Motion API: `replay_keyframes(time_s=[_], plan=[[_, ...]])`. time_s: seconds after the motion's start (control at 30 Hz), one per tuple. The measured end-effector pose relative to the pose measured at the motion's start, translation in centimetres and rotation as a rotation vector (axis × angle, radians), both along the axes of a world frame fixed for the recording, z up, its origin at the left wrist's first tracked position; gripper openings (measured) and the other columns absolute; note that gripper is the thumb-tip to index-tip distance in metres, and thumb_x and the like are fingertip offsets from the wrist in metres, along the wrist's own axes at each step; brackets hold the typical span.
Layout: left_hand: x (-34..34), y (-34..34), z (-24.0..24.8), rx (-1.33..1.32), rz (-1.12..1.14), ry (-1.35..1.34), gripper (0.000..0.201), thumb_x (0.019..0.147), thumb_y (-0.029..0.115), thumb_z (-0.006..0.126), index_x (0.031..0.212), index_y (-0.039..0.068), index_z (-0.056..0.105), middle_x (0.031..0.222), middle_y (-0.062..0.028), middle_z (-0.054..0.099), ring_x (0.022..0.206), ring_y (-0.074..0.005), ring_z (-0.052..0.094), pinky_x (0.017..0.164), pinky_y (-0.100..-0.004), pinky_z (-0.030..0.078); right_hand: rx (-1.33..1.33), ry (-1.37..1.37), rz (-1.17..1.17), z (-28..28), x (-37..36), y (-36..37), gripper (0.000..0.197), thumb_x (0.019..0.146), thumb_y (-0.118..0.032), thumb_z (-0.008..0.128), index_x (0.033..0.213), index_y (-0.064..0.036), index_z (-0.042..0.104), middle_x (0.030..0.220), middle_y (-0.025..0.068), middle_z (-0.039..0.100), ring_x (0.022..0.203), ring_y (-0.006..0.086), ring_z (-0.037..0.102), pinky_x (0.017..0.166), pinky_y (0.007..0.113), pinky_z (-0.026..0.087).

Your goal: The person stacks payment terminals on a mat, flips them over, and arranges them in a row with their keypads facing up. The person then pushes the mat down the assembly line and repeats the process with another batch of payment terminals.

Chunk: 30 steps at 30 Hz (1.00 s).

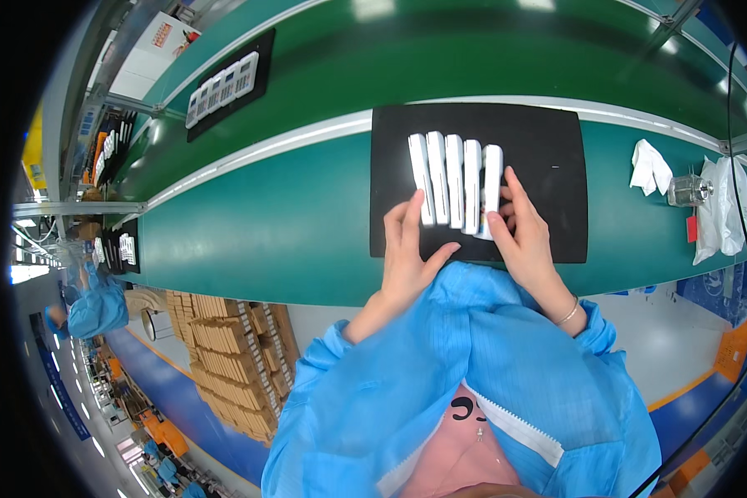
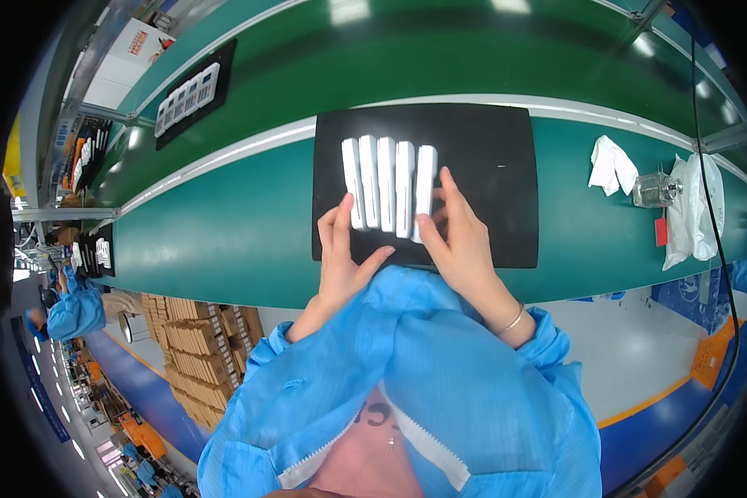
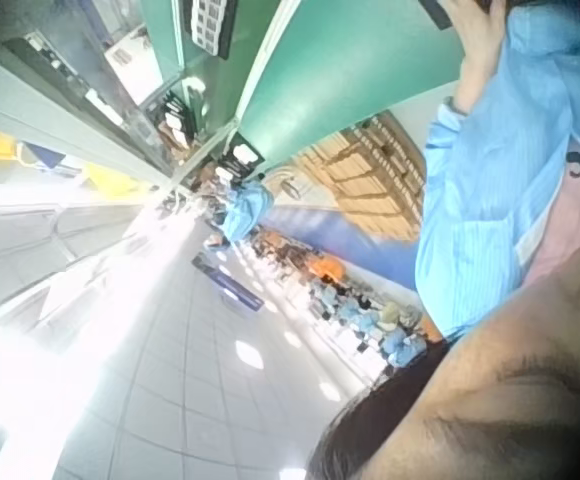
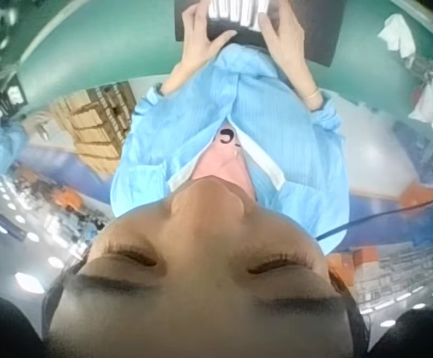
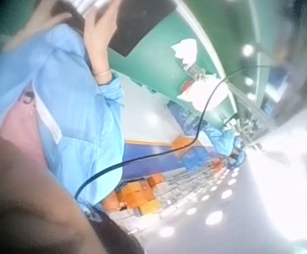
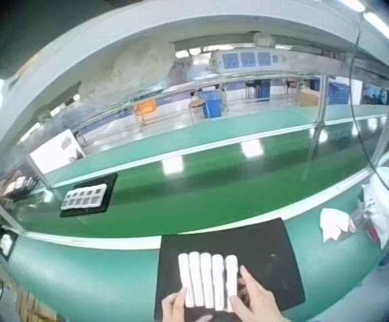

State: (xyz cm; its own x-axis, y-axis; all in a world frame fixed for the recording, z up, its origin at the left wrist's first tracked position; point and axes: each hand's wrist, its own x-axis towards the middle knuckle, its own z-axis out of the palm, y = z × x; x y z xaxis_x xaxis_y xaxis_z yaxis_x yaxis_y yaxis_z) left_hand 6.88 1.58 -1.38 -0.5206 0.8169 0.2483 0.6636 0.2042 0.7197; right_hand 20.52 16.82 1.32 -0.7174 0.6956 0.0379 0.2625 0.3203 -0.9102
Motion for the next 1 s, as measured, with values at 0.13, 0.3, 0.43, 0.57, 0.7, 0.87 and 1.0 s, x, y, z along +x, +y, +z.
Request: replay_keyframes(time_s=[0.13, 0.3, 0.43, 0.57, 0.7, 0.87, 1.0], plan=[[-0.3, 1.4, 0.4, 0.093, 0.01, 0.157, 0.066, 0.078, 0.001, 0.076, 0.138, 0.007, 0.05, 0.126, -0.0137, 0.044, 0.109, -0.0296, 0.054, 0.086, -0.0343, 0.051, -0.278, 0.148, -0.067, -1.7, 1.7, 1.8, 0.071, 0.088, 0.0, 0.051, 0.152, -0.0034, 0.021, 0.112, 0.0137, 0.067, 0.08, 0.0119, 0.064, 0.068, 0.024, 0.05], [-1.7, 0.8, 2.6, -0.047, -0.113, 0.417, 0.062, 0.073, -0.004, 0.071, 0.131, 0.015, 0.06, 0.121, -0.0099, 0.052, 0.108, -0.0283, 0.056, 0.081, -0.034, 0.055, -0.431, 0.249, -0.178, -2.0, 5.6, 4.0, 0.072, 0.086, 0.008, 0.043, 0.153, -0.0041, 0.02, 0.11, 0.0105, 0.065, 0.076, 0.0039, 0.053, 0.068, 0.019, 0.044], [-2.5, -1.0, 3.3, -0.231, -0.089, 0.668, 0.066, 0.066, -0.004, 0.068, 0.128, 0.019, 0.062, 0.12, -0.0085, 0.056, 0.108, -0.0289, 0.056, 0.082, -0.0355, 0.054, -0.259, 0.1, -0.269, -0.5, 8.4, 5.1, 0.063, 0.087, 0.005, 0.047, 0.149, -0.0014, 0.033, 0.119, 0.0142, 0.062, 0.095, 0.015, 0.062, 0.084, 0.028, 0.049], [-3.0, -1.2, 5.1, -0.318, -0.145, 0.553, 0.063, 0.07, 0.011, 0.076, 0.13, 0.018, 0.06, 0.131, -0.0126, 0.05, 0.119, -0.0326, 0.049, 0.099, -0.048, 0.042, 0.498, -0.266, -0.15, 1.4, 7.4, 5.8, 0.07, 0.083, -0.01, 0.066, 0.146, 0.0001, 0.036, 0.143, 0.0222, 0.041, 0.124, 0.0345, 0.049, 0.101, 0.042, 0.043], [-4.6, 1.5, 5.1, -0.221, -0.241, 0.416, 0.1, 0.064, 0.041, 0.085, 0.146, 0.009, 0.038, 0.148, -0.02, 0.033, 0.137, -0.0402, 0.032, 0.111, -0.0598, 0.021, 0.586, -0.193, 0.265, 3.6, 2.5, 5.4, 0.112, 0.064, -0.043, 0.083, 0.148, 0.0027, 0.027, 0.153, 0.0255, 0.027, 0.144, 0.0421, 0.021, 0.118, 0.053, 0.016], [-6.7, 5.4, 4.2, -0.28, -0.355, 0.375, 0.137, 0.048, 0.056, 0.088, 0.153, 0.007, 0.016, 0.156, -0.0266, 0.017, 0.146, -0.0436, 0.017, 0.114, -0.0634, 0.01, 0.551, -0.315, 0.416, 2.2, -0.5, 5.5, 0.125, 0.052, -0.049, 0.087, 0.15, -0.0006, 0.026, 0.15, 0.0274, 0.029, 0.143, 0.0417, 0.023, 0.117, 0.056, 0.015], [-6.9, 6.6, 5.3, -0.315, -0.459, 0.358, 0.136, 0.046, 0.055, 0.089, 0.152, 0.007, 0.019, 0.154, -0.0267, 0.021, 0.143, -0.0425, 0.025, 0.112, -0.0662, 0.01, 0.535, -0.303, 0.407, 2.8, -0.3, 5.5, 0.123, 0.05, -0.041, 0.089, 0.15, -0.0029, 0.027, 0.147, 0.0263, 0.034, 0.141, 0.04, 0.028, 0.117, 0.056, 0.016]])
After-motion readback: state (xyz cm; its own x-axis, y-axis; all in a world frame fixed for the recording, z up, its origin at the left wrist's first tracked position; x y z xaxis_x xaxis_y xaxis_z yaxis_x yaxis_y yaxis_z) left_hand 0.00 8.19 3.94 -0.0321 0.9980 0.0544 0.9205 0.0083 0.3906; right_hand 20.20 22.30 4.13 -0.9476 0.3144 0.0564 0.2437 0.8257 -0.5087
